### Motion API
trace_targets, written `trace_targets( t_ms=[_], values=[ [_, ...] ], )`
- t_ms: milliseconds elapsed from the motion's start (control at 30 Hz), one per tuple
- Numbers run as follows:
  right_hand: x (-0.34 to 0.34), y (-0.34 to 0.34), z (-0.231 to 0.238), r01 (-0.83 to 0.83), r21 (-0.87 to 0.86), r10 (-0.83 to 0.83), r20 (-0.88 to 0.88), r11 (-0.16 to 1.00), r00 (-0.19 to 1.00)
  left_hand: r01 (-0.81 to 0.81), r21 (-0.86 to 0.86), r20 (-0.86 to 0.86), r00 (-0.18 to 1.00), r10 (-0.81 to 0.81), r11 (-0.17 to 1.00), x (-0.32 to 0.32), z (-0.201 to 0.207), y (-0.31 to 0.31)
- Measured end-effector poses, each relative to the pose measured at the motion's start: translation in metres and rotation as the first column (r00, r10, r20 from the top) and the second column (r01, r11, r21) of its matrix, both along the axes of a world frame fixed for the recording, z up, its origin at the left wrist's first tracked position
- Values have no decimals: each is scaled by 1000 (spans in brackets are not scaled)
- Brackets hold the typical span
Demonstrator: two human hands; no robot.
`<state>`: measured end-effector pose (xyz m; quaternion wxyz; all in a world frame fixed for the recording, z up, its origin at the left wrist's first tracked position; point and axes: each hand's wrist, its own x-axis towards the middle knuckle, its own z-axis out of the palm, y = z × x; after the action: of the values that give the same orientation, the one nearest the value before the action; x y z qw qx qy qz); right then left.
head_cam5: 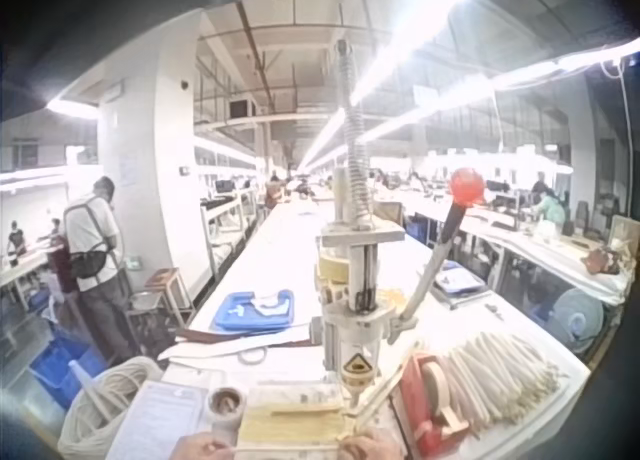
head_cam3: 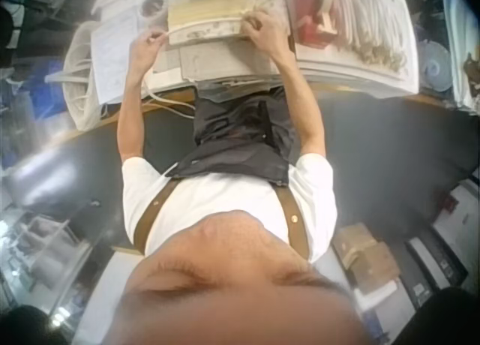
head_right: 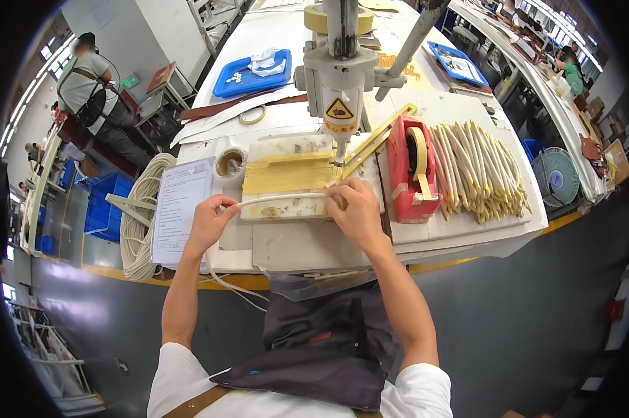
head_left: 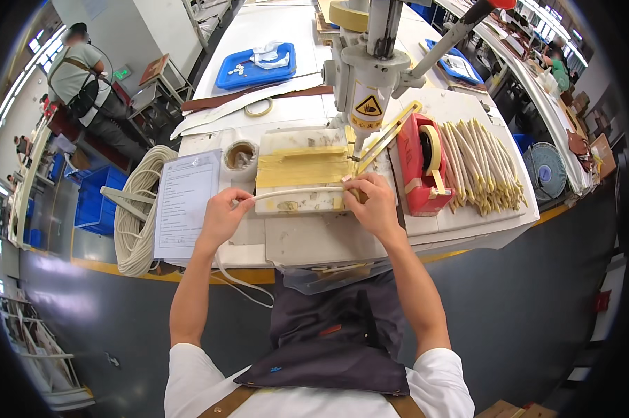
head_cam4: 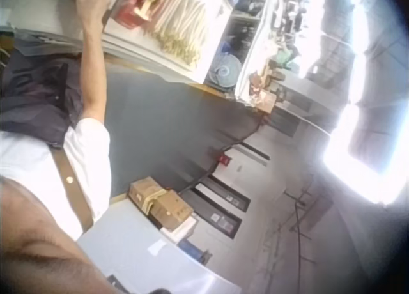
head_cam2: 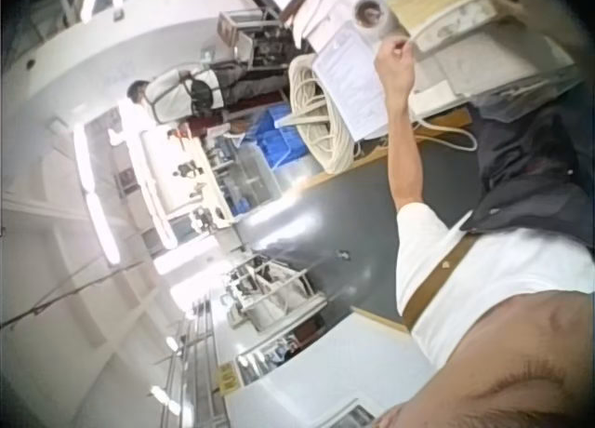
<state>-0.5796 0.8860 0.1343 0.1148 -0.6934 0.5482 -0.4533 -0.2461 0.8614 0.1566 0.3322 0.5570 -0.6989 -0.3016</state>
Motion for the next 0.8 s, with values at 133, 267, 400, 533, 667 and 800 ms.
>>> trace_targets(
  t_ms=[133,267,400,533,667,800],
  values=[
    [0,-1,-1,-5,-29,5,-13,1000,1000,62,-83,42,997,-59,995,4,-9,-2],
    [1,-1,-1,-3,-53,2,-3,999,1000,159,-167,124,982,-140,973,6,-8,-3],
    [-1,-1,-5,17,-33,-17,-1,999,1000,265,-208,213,952,-221,941,7,-5,-10],
    [0,-3,-7,5,-92,-6,-1,996,1000,308,-253,291,929,-231,917,9,-6,-14],
    [0,-3,-9,14,-116,-15,-4,993,1000,323,-276,344,913,-221,905,6,-3,-14],
    [0,-4,-11,25,-132,-25,5,991,1000,305,-246,375,905,-199,920,2,2,-12]
  ],
)
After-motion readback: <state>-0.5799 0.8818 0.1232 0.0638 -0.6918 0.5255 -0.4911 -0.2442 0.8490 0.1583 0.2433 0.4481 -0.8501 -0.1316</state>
